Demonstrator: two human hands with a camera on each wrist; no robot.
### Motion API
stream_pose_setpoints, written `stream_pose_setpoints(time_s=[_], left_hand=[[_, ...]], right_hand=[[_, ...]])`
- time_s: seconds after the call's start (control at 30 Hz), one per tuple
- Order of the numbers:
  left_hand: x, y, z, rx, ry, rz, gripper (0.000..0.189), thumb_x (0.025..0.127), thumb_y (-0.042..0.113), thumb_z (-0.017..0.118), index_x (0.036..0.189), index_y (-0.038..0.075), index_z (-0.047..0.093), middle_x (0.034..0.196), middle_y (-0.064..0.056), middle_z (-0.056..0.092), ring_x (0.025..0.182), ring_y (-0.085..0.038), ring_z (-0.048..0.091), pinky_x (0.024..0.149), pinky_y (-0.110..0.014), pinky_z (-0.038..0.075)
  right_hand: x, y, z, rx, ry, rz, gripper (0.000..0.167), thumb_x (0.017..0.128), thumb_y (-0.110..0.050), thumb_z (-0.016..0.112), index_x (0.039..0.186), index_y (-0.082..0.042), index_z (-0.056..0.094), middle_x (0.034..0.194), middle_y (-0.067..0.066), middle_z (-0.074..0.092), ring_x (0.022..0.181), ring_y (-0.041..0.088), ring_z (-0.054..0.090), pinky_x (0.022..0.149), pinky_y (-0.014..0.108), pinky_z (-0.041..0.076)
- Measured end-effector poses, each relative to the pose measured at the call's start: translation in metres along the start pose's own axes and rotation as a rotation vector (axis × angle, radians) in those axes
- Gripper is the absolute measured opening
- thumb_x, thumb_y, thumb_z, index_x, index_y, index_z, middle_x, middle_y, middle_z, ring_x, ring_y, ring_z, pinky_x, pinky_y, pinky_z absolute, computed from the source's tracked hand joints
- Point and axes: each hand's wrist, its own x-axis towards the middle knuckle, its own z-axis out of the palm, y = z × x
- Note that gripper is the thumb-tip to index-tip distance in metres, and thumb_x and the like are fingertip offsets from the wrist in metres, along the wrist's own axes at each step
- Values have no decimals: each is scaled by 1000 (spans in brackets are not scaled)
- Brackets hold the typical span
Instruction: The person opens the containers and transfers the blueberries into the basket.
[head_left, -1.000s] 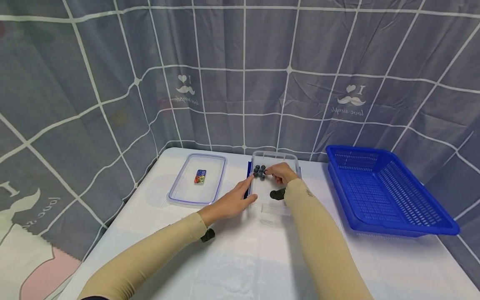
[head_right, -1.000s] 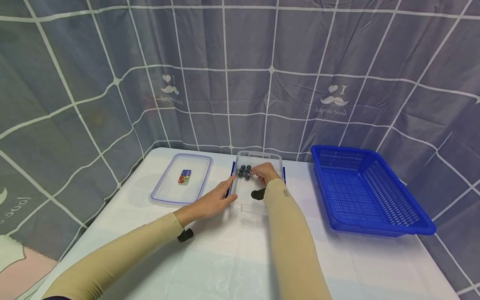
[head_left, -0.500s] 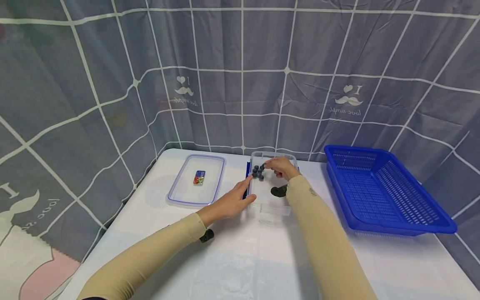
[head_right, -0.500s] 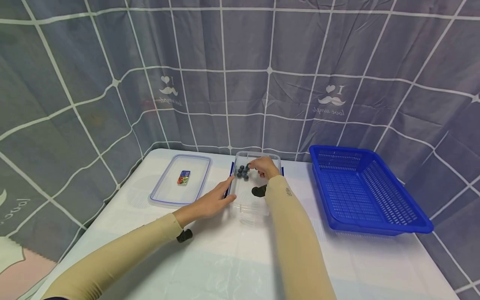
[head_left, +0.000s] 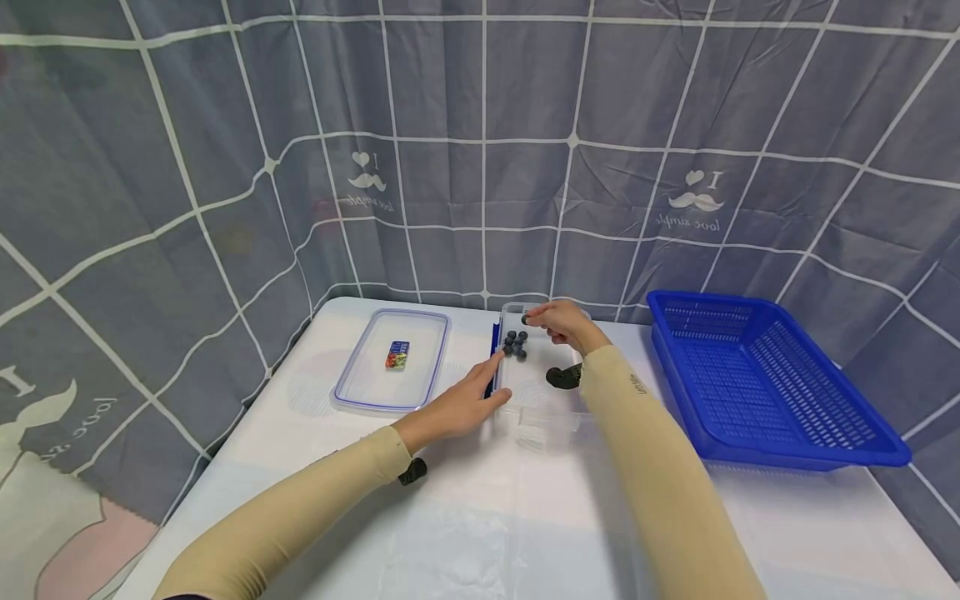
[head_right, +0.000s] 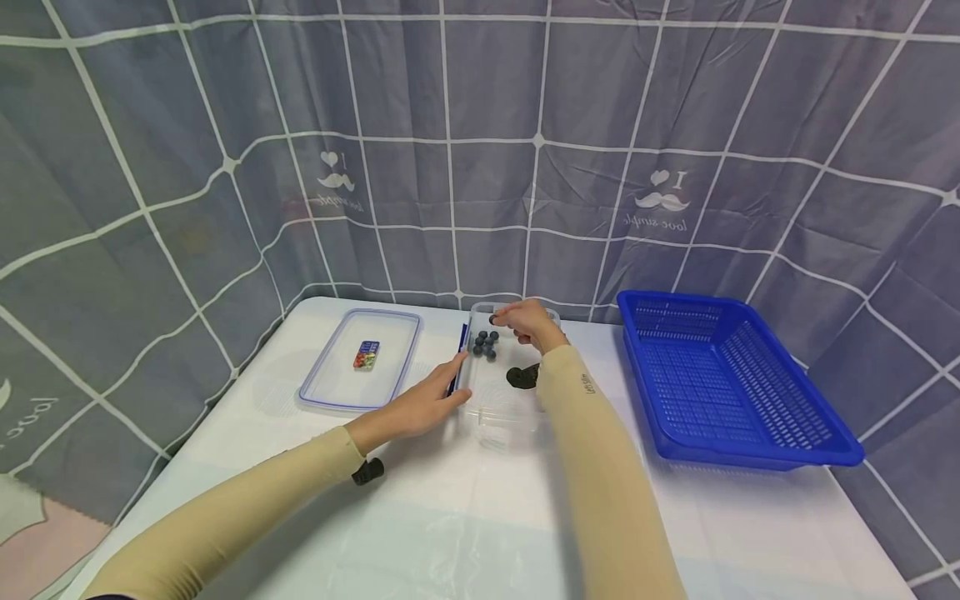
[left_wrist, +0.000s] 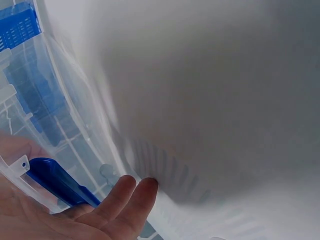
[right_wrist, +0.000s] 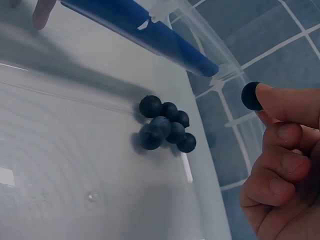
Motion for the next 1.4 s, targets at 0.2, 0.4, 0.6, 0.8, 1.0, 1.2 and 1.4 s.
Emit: stream_pose_setpoints(time_s=[0.2, 0.4, 0.6, 0.8, 1.0, 1.2, 1.4], left_hand=[[1, -1, 0, 0, 4, -2, 77, 101, 67, 35, 163, 36, -1, 169, -7, 15, 151, -34, 29, 121, -53, 28], [0, 0, 0, 0, 4, 2, 77, 102, 65, 35, 163, 34, -1, 169, -8, 15, 151, -35, 29, 121, -54, 28], [1, -1, 1, 0, 2, 10, 77, 102, 65, 35, 163, 34, -1, 169, -9, 14, 150, -36, 29, 121, -53, 28], [1, -3, 1, 3, 11, 15, 77, 102, 65, 34, 163, 35, -2, 170, -8, 14, 151, -36, 29, 121, -54, 28], [1, -4, 1, 5, 15, 24, 77, 103, 64, 34, 163, 34, -3, 170, -8, 14, 150, -36, 29, 121, -53, 27], [0, -3, 0, 1, 11, 25, 76, 103, 64, 35, 163, 34, -2, 169, -9, 14, 151, -36, 28, 121, -53, 27], [-1, -4, 0, 6, 6, 14, 77, 102, 64, 34, 163, 35, -2, 169, -8, 14, 151, -36, 29, 121, -53, 27]], right_hand=[[-6, -5, -9, 10, -27, -20, 36, 96, -18, 68, 131, -7, 66, 64, -3, 37, 49, 11, 28, 49, 24, 29], [-16, -9, -22, 6, -51, -28, 38, 97, -19, 67, 133, -7, 64, 65, -2, 38, 50, 12, 27, 51, 26, 29], [-29, -12, -40, -25, -40, -49, 39, 98, -21, 67, 134, -8, 63, 67, -2, 40, 52, 12, 31, 54, 26, 31], [-41, -13, -67, -42, -36, -65, 41, 99, -22, 66, 137, -8, 61, 62, -3, 36, 53, 13, 30, 56, 28, 31], [-57, -11, -103, -70, -32, -65, 48, 100, -24, 64, 144, -6, 54, 56, -7, 31, 51, 11, 27, 52, 27, 29], [-73, 2, -139, -100, 1, -53, 52, 101, -26, 62, 146, -1, 49, 58, -8, 31, 51, 11, 26, 53, 27, 29], [-87, 22, -170, -107, 27, -31, 55, 103, -26, 59, 148, 0, 43, 62, -8, 32, 54, 10, 27, 58, 28, 31]])
